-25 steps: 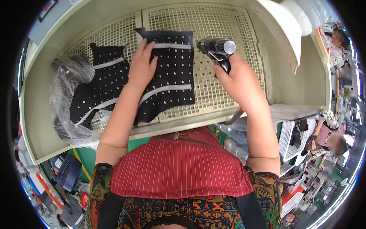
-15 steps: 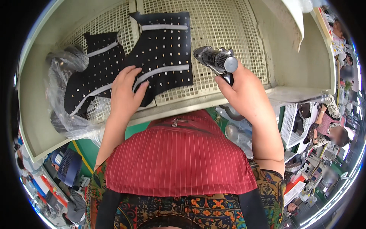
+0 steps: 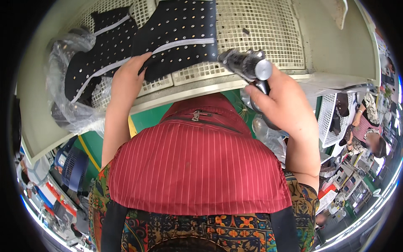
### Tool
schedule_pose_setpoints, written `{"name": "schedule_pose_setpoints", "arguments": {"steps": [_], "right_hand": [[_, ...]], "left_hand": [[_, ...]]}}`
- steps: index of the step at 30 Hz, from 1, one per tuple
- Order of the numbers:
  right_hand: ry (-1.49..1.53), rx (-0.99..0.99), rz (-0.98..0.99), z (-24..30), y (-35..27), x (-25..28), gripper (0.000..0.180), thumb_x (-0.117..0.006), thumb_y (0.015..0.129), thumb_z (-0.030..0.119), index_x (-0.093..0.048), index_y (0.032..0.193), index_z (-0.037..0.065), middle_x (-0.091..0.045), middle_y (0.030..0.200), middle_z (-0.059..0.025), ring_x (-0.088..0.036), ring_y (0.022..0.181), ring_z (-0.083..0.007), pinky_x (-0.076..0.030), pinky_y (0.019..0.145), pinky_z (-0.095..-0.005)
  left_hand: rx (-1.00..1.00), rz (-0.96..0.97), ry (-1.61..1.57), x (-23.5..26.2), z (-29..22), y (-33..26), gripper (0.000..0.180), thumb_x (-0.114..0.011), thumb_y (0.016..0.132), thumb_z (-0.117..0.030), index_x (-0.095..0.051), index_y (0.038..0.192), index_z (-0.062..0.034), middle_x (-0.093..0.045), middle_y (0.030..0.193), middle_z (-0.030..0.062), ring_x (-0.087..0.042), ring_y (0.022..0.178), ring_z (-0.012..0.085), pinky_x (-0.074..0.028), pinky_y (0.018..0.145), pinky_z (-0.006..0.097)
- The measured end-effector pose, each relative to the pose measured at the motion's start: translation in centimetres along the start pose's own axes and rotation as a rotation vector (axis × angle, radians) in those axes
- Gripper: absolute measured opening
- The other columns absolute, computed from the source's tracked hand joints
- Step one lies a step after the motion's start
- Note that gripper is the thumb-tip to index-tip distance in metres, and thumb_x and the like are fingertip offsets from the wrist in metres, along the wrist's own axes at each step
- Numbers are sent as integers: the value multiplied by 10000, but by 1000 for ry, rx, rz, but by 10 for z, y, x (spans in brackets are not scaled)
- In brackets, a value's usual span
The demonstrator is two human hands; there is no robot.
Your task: The person uses a handheld tool to apply fasteners to black fabric pieces with gold studs. They repeatedly pick up the fabric pieces from a white basket, work on them at a perforated workstation, and place the finished pieces into a plastic bag on a nearby stool.
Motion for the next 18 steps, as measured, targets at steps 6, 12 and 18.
{"name": "schedule_pose_setpoints", "arguments": {"steps": [6, 12, 18], "right_hand": [[231, 55, 71, 9, 9, -19, 288, -638, 812, 125, -580, 1064, -3, -623, 826, -134, -569, 738, -223, -460, 706, -335], [177, 102, 230, 41, 33, -43, 317, -635, 807, 198, -575, 1041, -7, -603, 781, -191, -584, 695, -310, -465, 667, -369], [118, 130, 233, 38, 39, -48, 319, -640, 802, 211, -580, 1009, -25, -598, 778, -200, -583, 712, -343, -463, 679, -394]], "left_hand": [[-106, -39, -35, -1, 20, 3, 393, -666, 748, -70, -610, 1126, -162, -628, 970, 49, -599, 894, 269, -490, 761, 369], [-109, -63, -4, -2, 15, -2, 413, -677, 724, -63, -611, 1120, -161, -618, 932, 40, -598, 890, 260, -491, 769, 375], [-99, -31, -18, -3, 16, -3, 395, -649, 780, -93, -593, 1161, -180, -609, 966, 45, -585, 901, 269, -482, 761, 365]]}}
Point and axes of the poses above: each hand's wrist, its own y-axis towards the middle knuckle, its own x-axis out of the back of the hand, z = x × y, the point moved 3 cm from there along y, towards the middle knuckle
